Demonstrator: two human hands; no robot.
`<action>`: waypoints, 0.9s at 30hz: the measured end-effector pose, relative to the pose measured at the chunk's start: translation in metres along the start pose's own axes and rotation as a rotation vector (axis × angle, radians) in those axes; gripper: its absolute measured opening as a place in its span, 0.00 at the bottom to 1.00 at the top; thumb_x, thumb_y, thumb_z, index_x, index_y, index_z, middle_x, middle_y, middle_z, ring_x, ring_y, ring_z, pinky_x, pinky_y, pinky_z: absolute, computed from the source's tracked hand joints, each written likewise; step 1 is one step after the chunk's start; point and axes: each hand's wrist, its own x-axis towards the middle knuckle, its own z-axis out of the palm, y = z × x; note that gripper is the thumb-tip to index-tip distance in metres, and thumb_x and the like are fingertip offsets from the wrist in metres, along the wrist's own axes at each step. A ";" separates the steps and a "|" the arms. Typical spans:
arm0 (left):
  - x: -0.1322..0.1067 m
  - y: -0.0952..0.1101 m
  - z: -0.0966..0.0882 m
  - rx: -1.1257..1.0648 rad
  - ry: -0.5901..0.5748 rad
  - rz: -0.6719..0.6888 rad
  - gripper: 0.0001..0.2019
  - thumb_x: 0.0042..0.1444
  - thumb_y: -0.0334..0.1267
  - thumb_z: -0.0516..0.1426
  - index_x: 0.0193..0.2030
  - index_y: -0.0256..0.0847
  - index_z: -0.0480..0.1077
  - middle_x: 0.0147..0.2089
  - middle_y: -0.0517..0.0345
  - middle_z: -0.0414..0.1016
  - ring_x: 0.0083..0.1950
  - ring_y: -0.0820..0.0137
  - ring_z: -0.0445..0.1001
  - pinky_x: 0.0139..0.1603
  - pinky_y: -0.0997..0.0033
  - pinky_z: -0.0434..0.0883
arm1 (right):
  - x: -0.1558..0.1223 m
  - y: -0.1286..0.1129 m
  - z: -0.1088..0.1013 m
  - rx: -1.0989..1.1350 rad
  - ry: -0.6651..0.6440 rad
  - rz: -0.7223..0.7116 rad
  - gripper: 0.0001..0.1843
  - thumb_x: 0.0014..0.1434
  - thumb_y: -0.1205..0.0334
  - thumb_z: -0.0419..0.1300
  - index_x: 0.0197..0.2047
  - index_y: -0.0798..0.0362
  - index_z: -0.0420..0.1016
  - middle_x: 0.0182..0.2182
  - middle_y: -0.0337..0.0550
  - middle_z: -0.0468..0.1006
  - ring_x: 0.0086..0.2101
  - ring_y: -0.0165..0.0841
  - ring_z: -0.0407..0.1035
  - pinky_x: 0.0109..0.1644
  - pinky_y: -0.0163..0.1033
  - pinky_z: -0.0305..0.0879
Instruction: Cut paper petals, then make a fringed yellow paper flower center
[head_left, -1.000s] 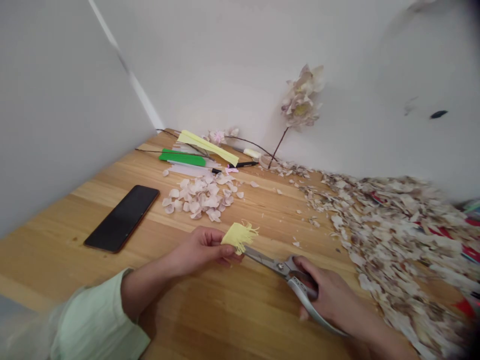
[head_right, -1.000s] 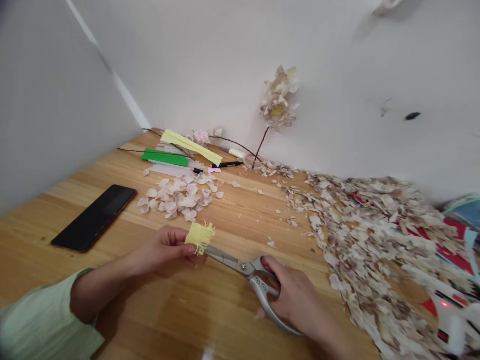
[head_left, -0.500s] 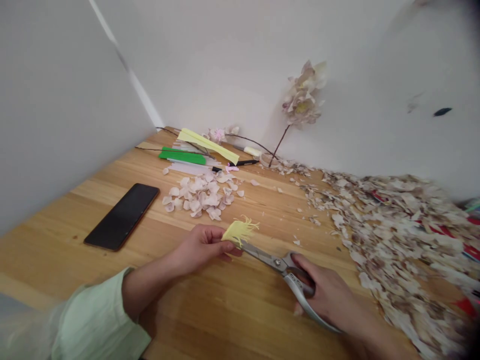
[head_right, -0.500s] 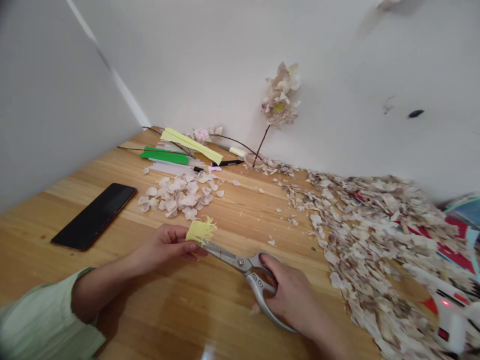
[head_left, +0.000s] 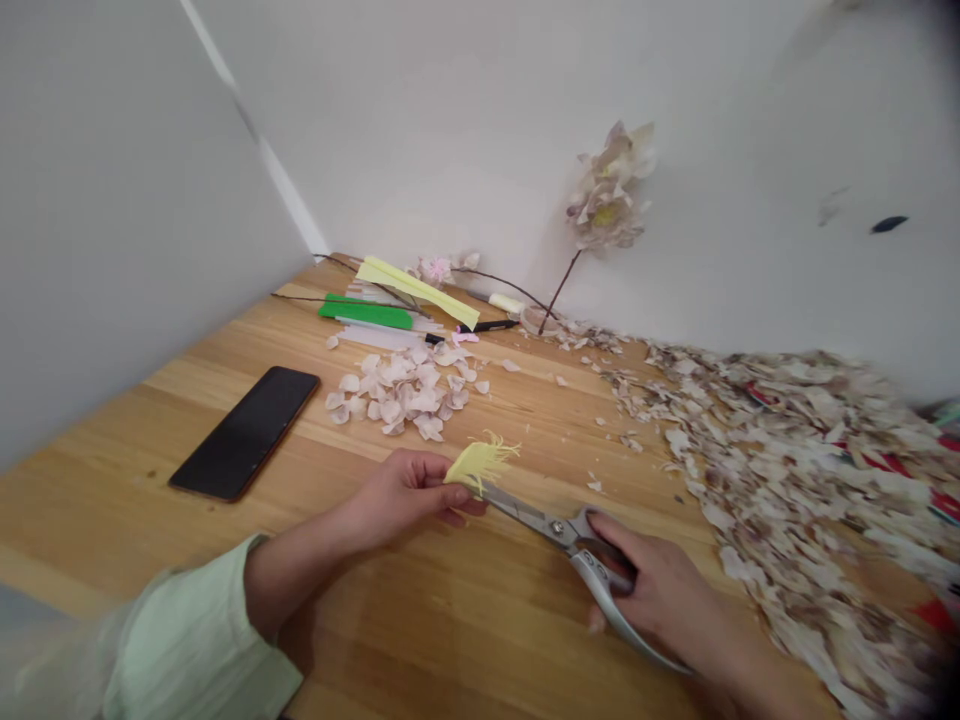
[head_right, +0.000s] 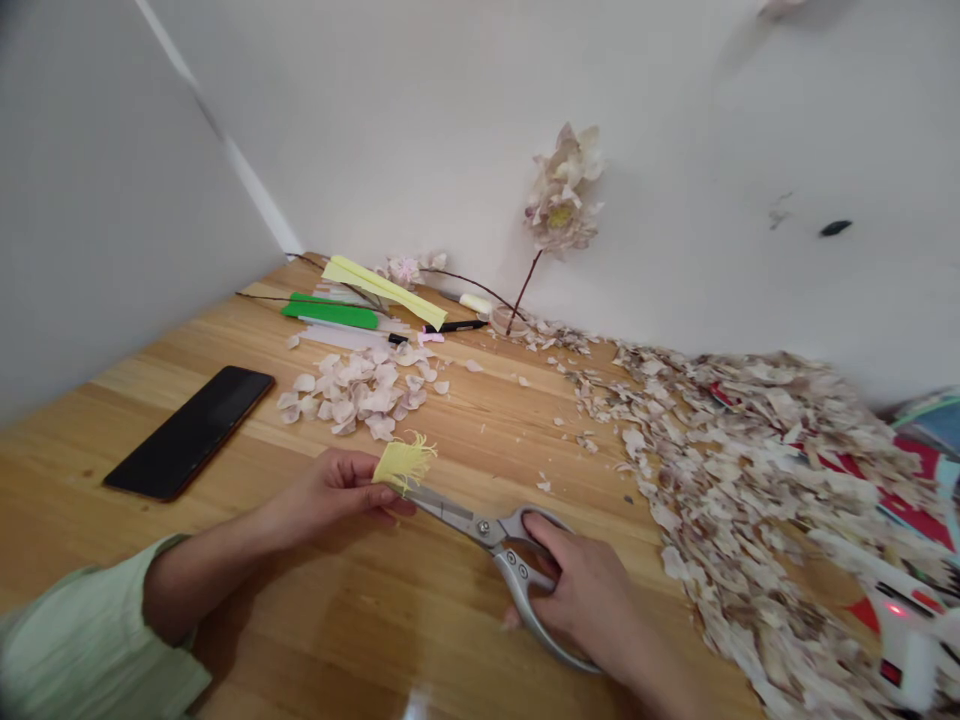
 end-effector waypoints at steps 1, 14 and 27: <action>0.000 0.000 0.000 -0.005 0.001 -0.003 0.15 0.42 0.46 0.65 0.35 0.38 0.77 0.34 0.54 0.82 0.38 0.65 0.79 0.39 0.69 0.72 | 0.000 0.000 0.000 -0.001 -0.003 0.009 0.15 0.39 0.57 0.67 0.33 0.47 0.71 0.25 0.34 0.77 0.28 0.38 0.71 0.28 0.34 0.61; 0.000 0.000 0.001 -0.070 -0.032 -0.021 0.13 0.41 0.45 0.67 0.31 0.38 0.78 0.31 0.57 0.81 0.33 0.71 0.78 0.36 0.73 0.72 | -0.002 -0.003 -0.007 -0.013 -0.034 0.004 0.11 0.41 0.58 0.66 0.28 0.48 0.68 0.20 0.30 0.71 0.22 0.31 0.61 0.25 0.32 0.55; 0.000 -0.001 0.000 -0.057 -0.061 -0.009 0.14 0.43 0.45 0.66 0.32 0.37 0.77 0.32 0.55 0.80 0.34 0.68 0.77 0.37 0.69 0.72 | 0.000 0.001 -0.008 0.074 -0.101 0.039 0.09 0.42 0.61 0.64 0.28 0.48 0.67 0.18 0.30 0.70 0.21 0.29 0.56 0.24 0.31 0.52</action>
